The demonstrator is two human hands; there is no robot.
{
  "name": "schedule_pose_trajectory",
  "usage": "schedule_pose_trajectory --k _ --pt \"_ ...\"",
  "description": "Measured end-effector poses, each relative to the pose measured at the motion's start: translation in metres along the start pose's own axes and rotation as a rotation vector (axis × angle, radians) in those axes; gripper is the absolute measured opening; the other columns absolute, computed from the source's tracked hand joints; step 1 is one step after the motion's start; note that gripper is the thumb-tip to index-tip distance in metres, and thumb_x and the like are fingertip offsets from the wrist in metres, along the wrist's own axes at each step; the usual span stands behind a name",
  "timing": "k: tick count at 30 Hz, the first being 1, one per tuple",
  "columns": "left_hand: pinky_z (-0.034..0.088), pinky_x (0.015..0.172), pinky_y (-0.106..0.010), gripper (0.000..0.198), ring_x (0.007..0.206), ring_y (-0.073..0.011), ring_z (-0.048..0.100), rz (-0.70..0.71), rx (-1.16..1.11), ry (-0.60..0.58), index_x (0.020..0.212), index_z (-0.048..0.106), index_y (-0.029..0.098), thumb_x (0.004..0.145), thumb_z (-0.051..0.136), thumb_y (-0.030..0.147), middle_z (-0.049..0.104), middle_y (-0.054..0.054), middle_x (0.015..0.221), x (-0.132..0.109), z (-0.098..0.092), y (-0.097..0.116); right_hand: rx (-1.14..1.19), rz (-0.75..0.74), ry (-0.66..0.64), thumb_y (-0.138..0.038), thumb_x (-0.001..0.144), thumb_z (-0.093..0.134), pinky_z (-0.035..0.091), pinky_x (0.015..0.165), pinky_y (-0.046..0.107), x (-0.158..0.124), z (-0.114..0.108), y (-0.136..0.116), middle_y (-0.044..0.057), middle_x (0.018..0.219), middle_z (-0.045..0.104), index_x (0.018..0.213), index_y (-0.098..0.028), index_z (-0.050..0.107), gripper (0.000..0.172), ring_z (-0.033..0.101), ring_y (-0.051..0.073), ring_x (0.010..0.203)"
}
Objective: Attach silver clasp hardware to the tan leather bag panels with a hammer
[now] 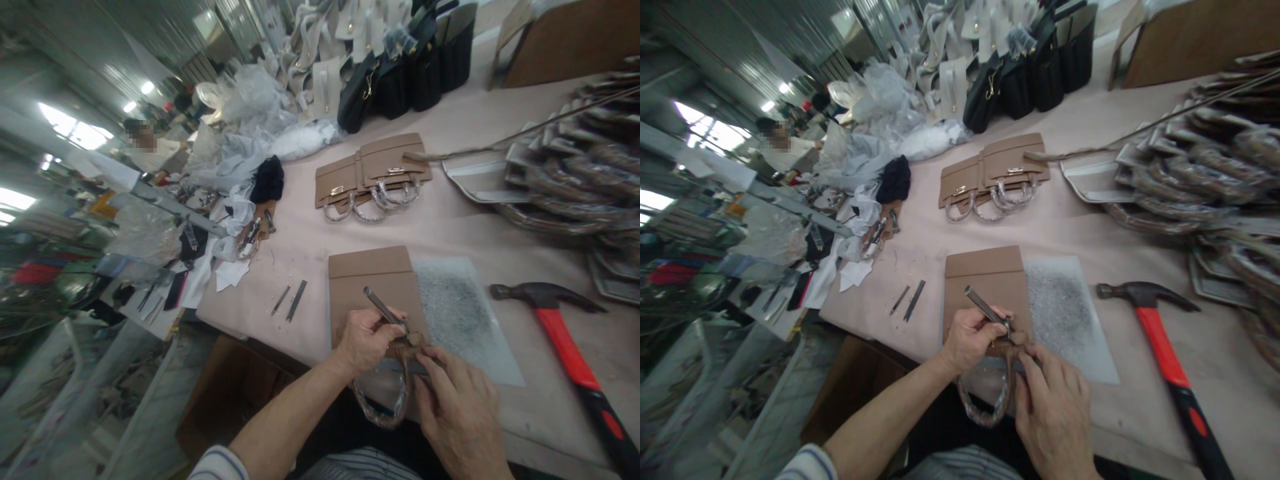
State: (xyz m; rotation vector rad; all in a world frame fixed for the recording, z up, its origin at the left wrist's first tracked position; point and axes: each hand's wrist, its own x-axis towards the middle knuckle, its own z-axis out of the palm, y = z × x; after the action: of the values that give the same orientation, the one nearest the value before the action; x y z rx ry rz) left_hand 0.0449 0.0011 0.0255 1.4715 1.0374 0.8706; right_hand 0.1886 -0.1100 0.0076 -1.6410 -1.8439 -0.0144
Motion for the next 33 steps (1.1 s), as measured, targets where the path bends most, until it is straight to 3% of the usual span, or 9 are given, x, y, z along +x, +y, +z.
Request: schedule_pose_trajectory --k 9,14,18,22,24,26,29,33 --pt "0.063 0.088 -0.031 0.014 0.094 -0.0214 0.076 0.009 0.042 0.007 0.094 0.075 0.015 0.083 0.07 0.021 0.081 -0.011 0.104 0.001 0.0 0.003 0.02 -0.003 0.015 -0.018 0.097 0.049 0.044 0.082 0.044 -0.004 -0.001 0.001 0.014 0.114 0.065 0.113 -0.013 0.06 0.02 0.059 0.03 0.1" --pt "0.062 0.087 -0.032 0.016 0.093 -0.0214 0.076 -0.038 0.021 0.002 0.095 0.075 0.015 0.084 0.07 0.024 0.08 -0.011 0.103 0.001 0.0 0.004 0.058 0.106 0.029 -0.027 0.098 0.049 0.048 0.083 0.046 -0.006 -0.004 -0.005 0.018 0.116 0.064 0.116 -0.014 0.058 0.024 0.061 0.033 0.102" --pt "0.062 0.083 -0.03 0.017 0.088 -0.0198 0.075 -0.1 -0.013 0.03 0.097 0.074 0.014 0.084 0.068 0.024 0.08 -0.01 0.101 -0.002 0.002 0.003 0.182 0.396 0.004 -0.048 0.098 0.048 0.054 0.08 0.049 -0.012 -0.008 -0.017 0.018 0.115 0.067 0.122 -0.016 0.058 0.041 0.065 0.035 0.101" --pt "0.06 0.077 -0.027 0.018 0.082 -0.0183 0.073 -0.193 -0.074 0.025 0.096 0.074 0.013 0.082 0.069 0.023 0.079 -0.009 0.093 -0.013 0.005 0.005 0.608 1.016 -0.054 -0.069 0.077 0.065 0.059 0.069 0.045 -0.026 -0.01 -0.031 0.015 0.108 0.072 0.117 -0.021 0.061 0.063 0.07 0.033 0.092" --pt "0.059 0.076 -0.026 0.018 0.08 -0.0179 0.072 -0.224 -0.106 0.011 0.095 0.075 0.012 0.082 0.069 0.023 0.078 -0.009 0.091 -0.02 0.005 0.007 0.895 1.31 -0.023 -0.067 0.063 0.079 0.061 0.076 0.045 -0.03 -0.01 -0.036 0.013 0.109 0.073 0.112 -0.023 0.062 0.068 0.07 0.034 0.099" --pt "0.059 0.076 -0.027 0.019 0.079 -0.0178 0.072 -0.234 -0.122 0.006 0.095 0.075 0.012 0.082 0.069 0.024 0.078 -0.009 0.091 -0.026 0.005 0.009 1.183 1.483 0.01 -0.059 0.055 0.088 0.061 0.081 0.045 -0.029 -0.01 -0.036 0.01 0.104 0.074 0.105 -0.023 0.063 0.066 0.07 0.033 0.101" --pt "0.058 0.074 -0.026 0.022 0.077 -0.0174 0.072 -0.283 -0.155 -0.002 0.095 0.075 0.011 0.082 0.072 0.029 0.078 -0.009 0.09 -0.032 0.005 0.012 1.395 1.496 -0.024 -0.05 0.057 0.091 0.061 0.073 0.039 -0.02 -0.01 -0.03 0.006 0.091 0.074 0.09 -0.021 0.068 0.049 0.071 0.027 0.085" --pt "0.059 0.074 -0.027 0.029 0.077 -0.018 0.072 -0.34 -0.255 -0.005 0.094 0.075 0.011 0.082 0.075 0.038 0.078 -0.009 0.087 -0.034 0.006 0.016 1.38 1.371 -0.179 -0.051 0.063 0.089 0.054 0.058 0.032 -0.009 -0.012 -0.022 0.006 0.078 0.07 0.084 -0.017 0.073 0.043 0.063 0.021 0.066"
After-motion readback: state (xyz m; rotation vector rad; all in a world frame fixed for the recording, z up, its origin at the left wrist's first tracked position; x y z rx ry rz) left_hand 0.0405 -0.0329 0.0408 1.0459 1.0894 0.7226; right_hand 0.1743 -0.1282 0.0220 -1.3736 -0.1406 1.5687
